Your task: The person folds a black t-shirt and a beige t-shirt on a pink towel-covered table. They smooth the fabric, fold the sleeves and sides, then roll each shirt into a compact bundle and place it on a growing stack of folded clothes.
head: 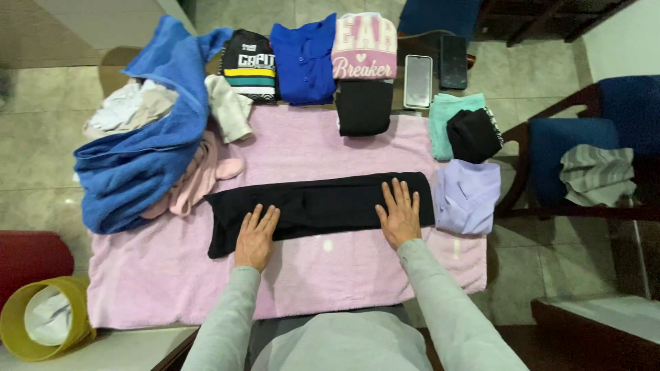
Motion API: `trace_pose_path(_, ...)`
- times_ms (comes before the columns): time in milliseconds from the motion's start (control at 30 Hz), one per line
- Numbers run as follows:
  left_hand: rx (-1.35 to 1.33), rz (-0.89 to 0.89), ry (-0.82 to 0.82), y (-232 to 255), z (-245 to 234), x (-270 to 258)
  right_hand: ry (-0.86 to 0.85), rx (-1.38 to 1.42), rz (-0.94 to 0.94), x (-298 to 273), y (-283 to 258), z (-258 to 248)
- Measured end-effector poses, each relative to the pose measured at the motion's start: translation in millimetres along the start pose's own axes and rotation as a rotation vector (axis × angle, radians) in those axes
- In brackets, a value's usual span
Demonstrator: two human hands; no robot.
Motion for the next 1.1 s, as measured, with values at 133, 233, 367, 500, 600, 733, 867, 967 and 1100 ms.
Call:
trace_pose_path(133,0.022,0.005,0.002,0.0,-0.1,-2.9,0.008,0.033,0.008,4.3,-5.0,-3.3)
trace_pose_path(233,-0.017,-0.018,0.023,7.5,8.6,1.8,0.043,0.046,-0.002,8.3,-21.2,-7.0)
trace_pose_path(367,-0.067,0.04,0.13,36.3,12.7,19.2,0.053,0.1,-0.198,20.1,-80.9,2.3)
trace_pose_path(500,-0.06,0.095,0.106,41.6,33.0,22.5,-0.061,0.144,-0.371,12.4,-121.9,19.1)
trace_pose_path(600,-0.132,0.13,0.004,35.0,26.8,10.4,0.012,0.031,-0.362,14.3,-94.9,23.9)
trace_pose_path(733,-0.121,0.101,-0.108,33.4,29.9,6.6,0.014,0.011,-0.27,7.7,-37.4,8.4)
trace_pose_path(867,-0.243,0.019,-0.018,50.6,-13.6,21.1,0.054,-0.035,-0.127,8.6,-1.5,-4.1)
trace_pose_path(967,-0.294,0.031,0.182,68.2,-26.9,39.3,0.109,-0.005,-0.144,16.3,-18.4,-5.3)
trace_pose_path(1100,-0.337,0.136,0.298,111.4,-45.9,62.8,0.072,0.079,-0.327,21.1,-79.7,6.3)
Point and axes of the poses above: each hand's wrist, its own x-axis towards the middle knuckle, its own z-axis out of the palm, y = z × x, the point moved 7 cm from there along x, towards the middle knuckle, and after that the axes turned 5 degrees about -z, right-handed, at the moved point
